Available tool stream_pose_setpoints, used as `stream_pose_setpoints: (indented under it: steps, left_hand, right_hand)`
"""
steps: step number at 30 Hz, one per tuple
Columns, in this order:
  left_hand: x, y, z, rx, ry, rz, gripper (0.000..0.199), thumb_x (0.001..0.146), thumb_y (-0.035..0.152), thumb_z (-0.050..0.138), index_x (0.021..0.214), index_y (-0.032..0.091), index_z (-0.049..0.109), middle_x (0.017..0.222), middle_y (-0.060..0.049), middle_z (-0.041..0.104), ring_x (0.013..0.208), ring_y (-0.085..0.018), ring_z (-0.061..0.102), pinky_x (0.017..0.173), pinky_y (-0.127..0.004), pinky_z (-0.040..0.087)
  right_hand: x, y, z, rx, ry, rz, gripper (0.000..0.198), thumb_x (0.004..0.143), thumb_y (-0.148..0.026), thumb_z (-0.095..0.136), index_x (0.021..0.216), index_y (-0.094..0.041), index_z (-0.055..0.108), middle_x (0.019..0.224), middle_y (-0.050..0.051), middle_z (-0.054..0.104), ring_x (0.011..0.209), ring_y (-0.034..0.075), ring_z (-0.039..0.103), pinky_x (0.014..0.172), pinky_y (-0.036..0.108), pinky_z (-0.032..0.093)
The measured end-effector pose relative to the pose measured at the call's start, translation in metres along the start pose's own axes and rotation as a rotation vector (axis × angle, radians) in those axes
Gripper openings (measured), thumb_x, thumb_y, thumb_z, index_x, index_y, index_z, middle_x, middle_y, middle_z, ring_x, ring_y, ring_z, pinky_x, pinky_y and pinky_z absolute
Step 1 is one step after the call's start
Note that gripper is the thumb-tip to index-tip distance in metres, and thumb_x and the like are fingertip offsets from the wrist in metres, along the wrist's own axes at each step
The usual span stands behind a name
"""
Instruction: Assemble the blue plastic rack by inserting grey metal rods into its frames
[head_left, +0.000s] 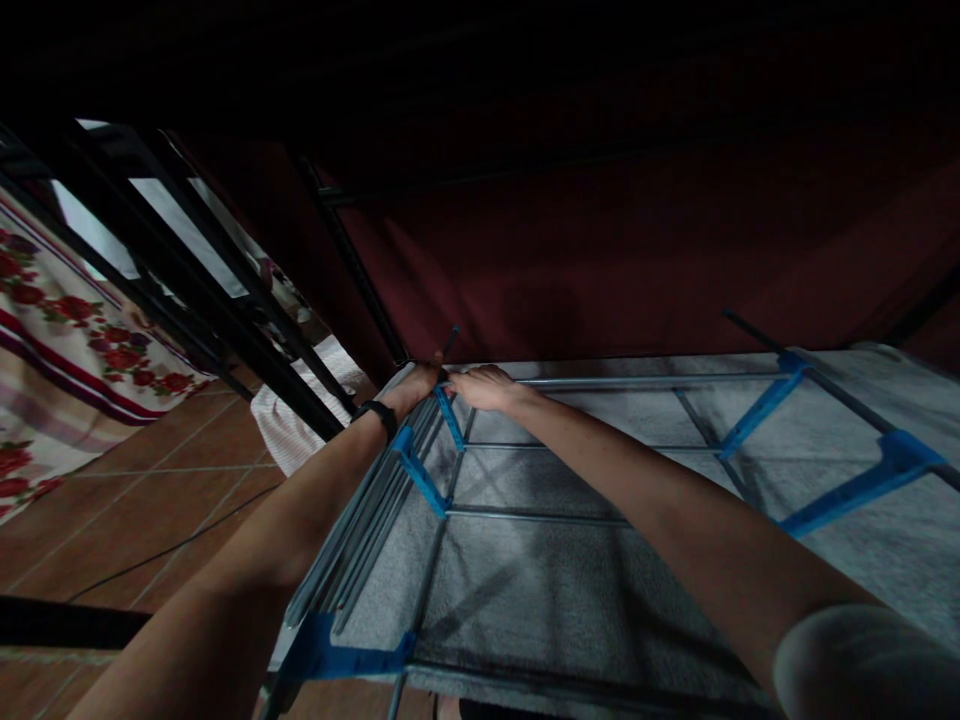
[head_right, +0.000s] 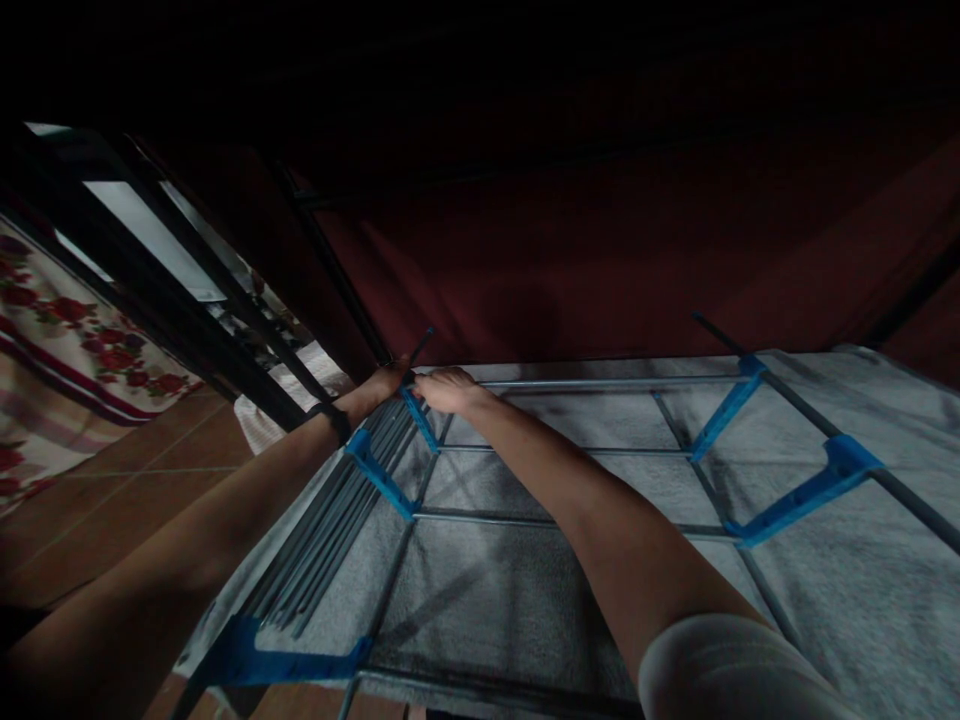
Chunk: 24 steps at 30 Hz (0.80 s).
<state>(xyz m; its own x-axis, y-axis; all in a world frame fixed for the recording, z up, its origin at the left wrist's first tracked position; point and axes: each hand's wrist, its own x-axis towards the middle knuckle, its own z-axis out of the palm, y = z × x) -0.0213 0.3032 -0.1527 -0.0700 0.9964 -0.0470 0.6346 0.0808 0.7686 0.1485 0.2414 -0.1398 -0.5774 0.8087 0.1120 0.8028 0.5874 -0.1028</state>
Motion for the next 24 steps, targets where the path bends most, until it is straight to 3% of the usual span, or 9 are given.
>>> stream_pose_setpoints:
  steps: [6, 18, 24]
  left_hand:
    - [-0.012, 0.005, 0.0, -0.02, -0.037, -0.013, 0.055, 0.088, 0.066, 0.045, 0.088, 0.016, 0.067, 0.09, -0.015, 0.072, 0.078, -0.027, 0.069, 0.053, -0.028, 0.05]
    - [-0.011, 0.006, 0.0, 0.027, -0.021, 0.002, 0.05, 0.09, 0.059, 0.049, 0.099, 0.015, 0.069, 0.084, -0.015, 0.071, 0.075, -0.029, 0.07, 0.054, -0.031, 0.052]
    - [-0.009, 0.008, 0.004, 0.033, 0.012, -0.054, 0.06, 0.088, 0.068, 0.046, 0.087, 0.013, 0.07, 0.071, -0.015, 0.069, 0.071, -0.031, 0.069, 0.051, -0.032, 0.05]
  right_hand:
    - [-0.011, -0.01, 0.004, -0.066, 0.138, 0.122, 0.046, 0.102, -0.047, 0.032, 0.128, -0.015, 0.052, 0.116, 0.017, 0.069, 0.107, 0.027, 0.066, 0.088, 0.037, 0.048]
    - [-0.013, -0.006, 0.004, -0.066, 0.098, 0.085, 0.047, 0.103, -0.046, 0.024, 0.124, -0.019, 0.056, 0.113, 0.014, 0.071, 0.104, 0.025, 0.068, 0.087, 0.036, 0.048]
    - [-0.013, -0.004, 0.004, -0.051, 0.097, 0.072, 0.047, 0.103, -0.047, 0.026, 0.124, -0.019, 0.058, 0.112, 0.014, 0.072, 0.104, 0.025, 0.068, 0.086, 0.036, 0.047]
